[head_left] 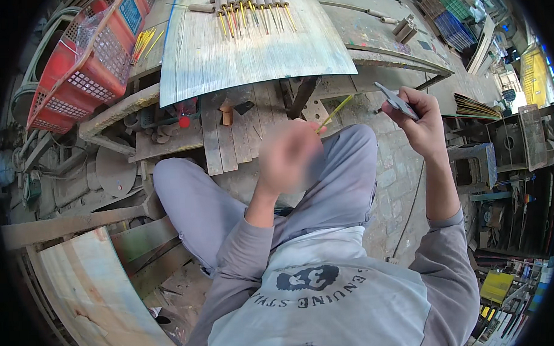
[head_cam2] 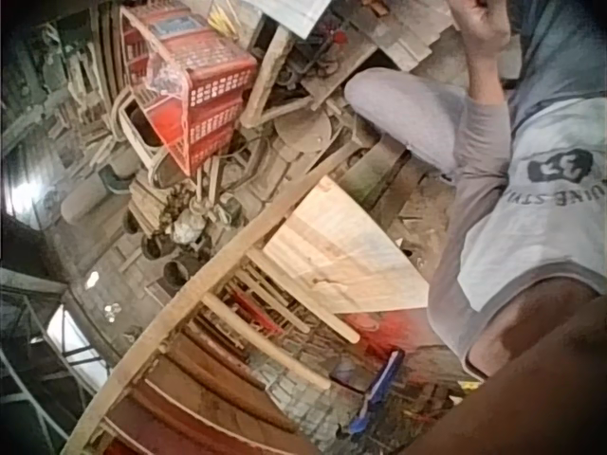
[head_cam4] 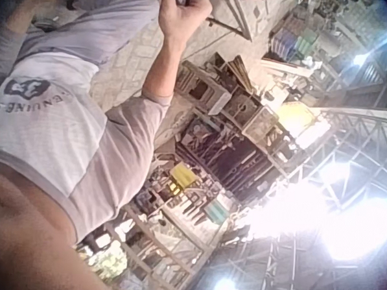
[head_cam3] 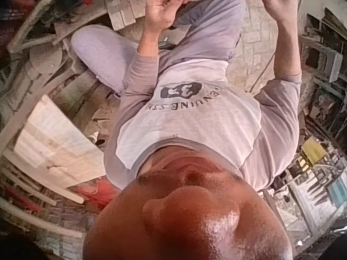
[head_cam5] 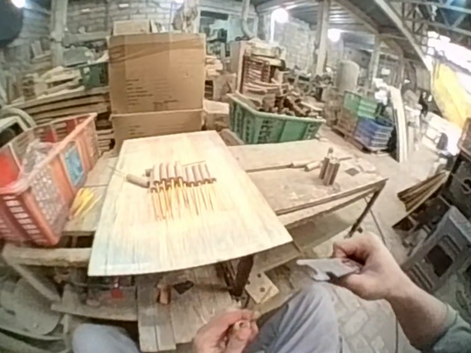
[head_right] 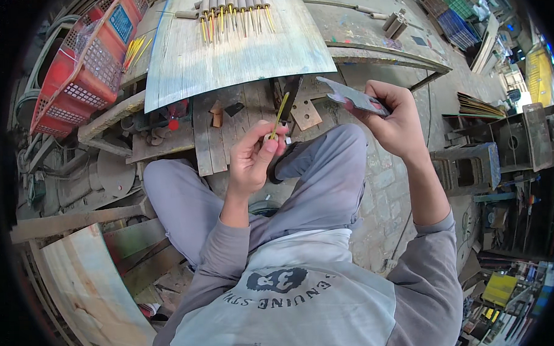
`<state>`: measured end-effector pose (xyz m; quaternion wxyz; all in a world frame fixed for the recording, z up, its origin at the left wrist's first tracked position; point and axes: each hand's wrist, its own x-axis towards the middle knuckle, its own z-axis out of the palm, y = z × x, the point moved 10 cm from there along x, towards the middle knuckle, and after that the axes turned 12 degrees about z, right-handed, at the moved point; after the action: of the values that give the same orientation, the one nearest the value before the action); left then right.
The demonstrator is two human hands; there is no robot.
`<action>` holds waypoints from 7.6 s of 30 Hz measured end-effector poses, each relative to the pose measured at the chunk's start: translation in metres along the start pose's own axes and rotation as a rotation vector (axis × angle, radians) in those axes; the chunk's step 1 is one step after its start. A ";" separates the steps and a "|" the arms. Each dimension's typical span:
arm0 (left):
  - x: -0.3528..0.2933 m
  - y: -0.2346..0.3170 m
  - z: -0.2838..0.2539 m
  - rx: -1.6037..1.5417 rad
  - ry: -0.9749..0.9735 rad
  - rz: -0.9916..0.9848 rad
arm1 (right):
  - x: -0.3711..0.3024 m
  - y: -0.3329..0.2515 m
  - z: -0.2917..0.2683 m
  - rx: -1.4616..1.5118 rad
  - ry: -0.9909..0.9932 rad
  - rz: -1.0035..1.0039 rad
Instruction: The person inserts thin colored sticks into small cylindrical wooden pieces and then uses a chisel to trim the protruding ends flush with the cylinder. The person repeats this process for multiple items, placing the finished pieces on a nearby workbench.
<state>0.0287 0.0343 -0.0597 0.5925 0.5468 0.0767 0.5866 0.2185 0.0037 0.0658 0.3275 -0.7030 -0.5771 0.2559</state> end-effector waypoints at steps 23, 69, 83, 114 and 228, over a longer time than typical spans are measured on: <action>-0.001 0.008 0.010 -0.065 -0.014 0.029 | -0.009 -0.039 0.008 -0.281 0.140 -0.354; -0.001 0.007 0.010 -0.155 -0.046 0.002 | 0.105 0.050 -0.048 -0.132 0.376 0.100; 0.020 0.051 -0.010 0.340 -0.066 0.069 | 0.118 -0.066 0.007 -0.329 -0.032 -0.276; -0.012 0.110 -0.183 0.153 0.570 0.154 | 0.279 -0.002 0.131 -0.181 0.266 0.171; -0.038 0.150 -0.216 0.187 0.626 0.403 | 0.297 -0.219 0.400 -0.436 -0.427 -1.067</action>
<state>-0.2325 0.0819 -0.0544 0.3608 0.3969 0.1978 0.8205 -0.1575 0.3871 -0.0253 0.1364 -0.3012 -0.9413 0.0678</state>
